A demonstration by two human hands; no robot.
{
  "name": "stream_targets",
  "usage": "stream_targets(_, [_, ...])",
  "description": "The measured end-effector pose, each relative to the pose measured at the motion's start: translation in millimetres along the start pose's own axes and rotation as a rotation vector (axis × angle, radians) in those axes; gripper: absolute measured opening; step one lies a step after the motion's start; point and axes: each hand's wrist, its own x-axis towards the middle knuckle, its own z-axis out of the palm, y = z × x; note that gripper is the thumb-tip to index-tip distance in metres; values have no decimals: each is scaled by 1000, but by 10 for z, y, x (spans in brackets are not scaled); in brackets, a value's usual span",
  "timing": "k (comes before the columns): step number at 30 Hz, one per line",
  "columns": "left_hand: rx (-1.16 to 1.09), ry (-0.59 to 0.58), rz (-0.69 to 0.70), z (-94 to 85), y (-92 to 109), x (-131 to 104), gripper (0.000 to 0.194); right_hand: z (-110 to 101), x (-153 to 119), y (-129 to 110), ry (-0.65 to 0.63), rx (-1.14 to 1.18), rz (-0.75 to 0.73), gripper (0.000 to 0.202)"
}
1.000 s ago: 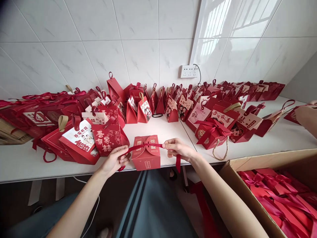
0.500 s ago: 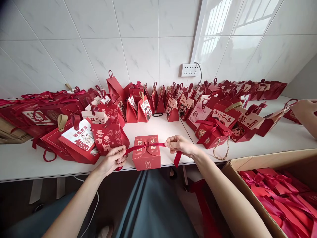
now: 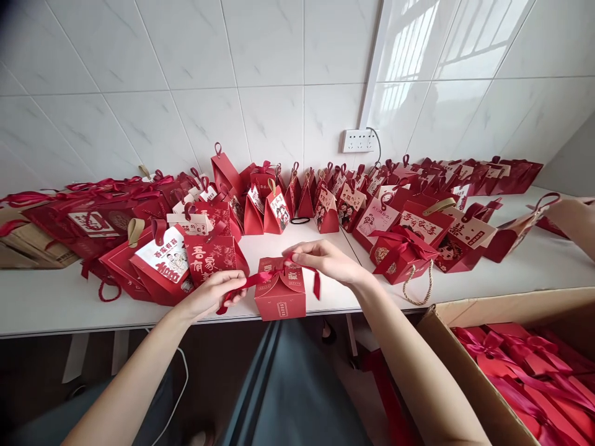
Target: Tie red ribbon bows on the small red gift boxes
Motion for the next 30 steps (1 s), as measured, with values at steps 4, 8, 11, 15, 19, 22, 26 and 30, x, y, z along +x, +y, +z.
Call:
stream_targets(4, [58,-4,9,-14,75,-33,24,170,115,4,-38,-62,-28,39])
stream_targets(8, [294,29,163,-21,155,-69,32,253,147,71,77,-188,-54,41])
stream_targets(11, [500,74,298,-4,215,-93,28,268,126,82,87,-214,-51,39])
stream_targets(15, [697,159,331,47,298,-148,25,274,115,85,74,-254,-100,32])
stream_targets(19, [862,174,406,86,375,-202,19,296,141,108,126,-337,-148,26])
stream_targets(22, [928,178,418,109,429,-193,25,312,159,137,163,-337,-139,23])
stream_targets(26, [884,197,445,168,515,-110,26,327,169,173,215,-249,-78,20])
stream_targets(30, [815,203,394,257,585,8,28,351,180,176,251,-181,-54,18])
